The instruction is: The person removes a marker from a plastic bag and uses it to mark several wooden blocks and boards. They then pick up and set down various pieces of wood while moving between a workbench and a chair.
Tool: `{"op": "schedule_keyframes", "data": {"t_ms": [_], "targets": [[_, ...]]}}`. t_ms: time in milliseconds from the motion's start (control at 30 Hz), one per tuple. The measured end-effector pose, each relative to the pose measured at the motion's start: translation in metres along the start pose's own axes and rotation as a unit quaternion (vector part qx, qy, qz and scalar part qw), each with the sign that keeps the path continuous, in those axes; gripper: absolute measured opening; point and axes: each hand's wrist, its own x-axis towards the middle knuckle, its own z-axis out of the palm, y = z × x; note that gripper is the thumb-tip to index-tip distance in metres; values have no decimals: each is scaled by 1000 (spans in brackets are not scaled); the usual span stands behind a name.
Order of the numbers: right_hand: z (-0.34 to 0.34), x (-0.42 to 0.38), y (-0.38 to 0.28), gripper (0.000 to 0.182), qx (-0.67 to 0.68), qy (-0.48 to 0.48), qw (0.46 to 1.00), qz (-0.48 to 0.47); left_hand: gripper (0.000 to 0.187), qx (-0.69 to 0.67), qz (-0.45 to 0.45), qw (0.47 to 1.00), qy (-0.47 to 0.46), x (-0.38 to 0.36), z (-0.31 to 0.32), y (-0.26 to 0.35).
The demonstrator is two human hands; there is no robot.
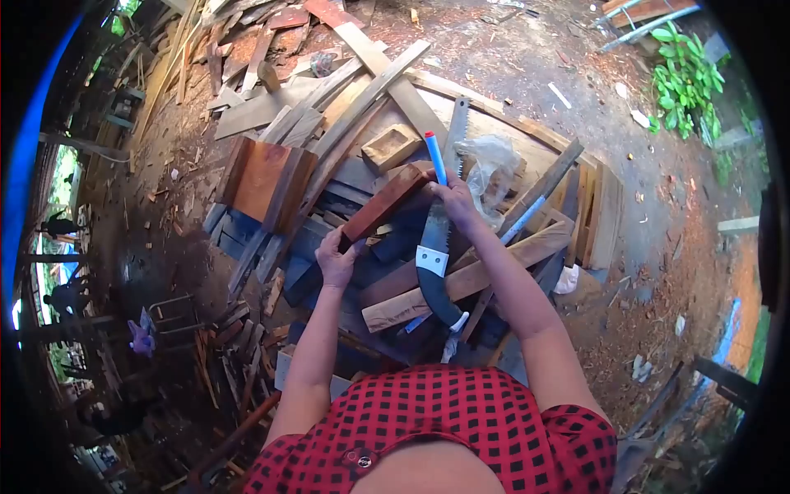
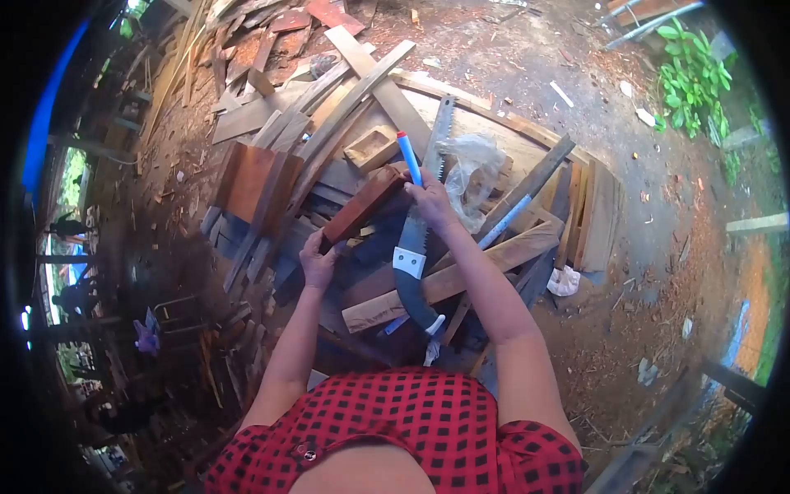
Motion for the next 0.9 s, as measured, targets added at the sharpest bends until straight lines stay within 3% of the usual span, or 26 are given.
{"op": "schedule_keyframes", "data": {"t_ms": [333,433,500,600,733,800,833,900], "targets": [[2,3,-14,24,43,2,998,36,48,78,-14,997,9,-3,-1,-10],[5,-11,-40,27,-42,26,998,38,54,92,-24,995,-12,-3,-6,-10],[17,-26,-56,29,-71,25,997,31,59,28,-14,999,-1,-4,-10,-9],[39,-52,-80,31,110,6,994,18,61,-24,-25,998,57,-10,-21,-4],[65,-77,-90,27,95,-40,994,47,53,-38,-15,993,114,-20,-41,42],[82,-87,-95,20,149,-57,984,81,42,-280,-71,956,51,-27,-46,75],[90,-92,-97,18,162,-67,979,105,42,-280,-70,956,57,-29,-51,91],[112,-104,-105,16,150,-54,980,117,32,-302,-51,952,-29,-34,-63,118]]}}
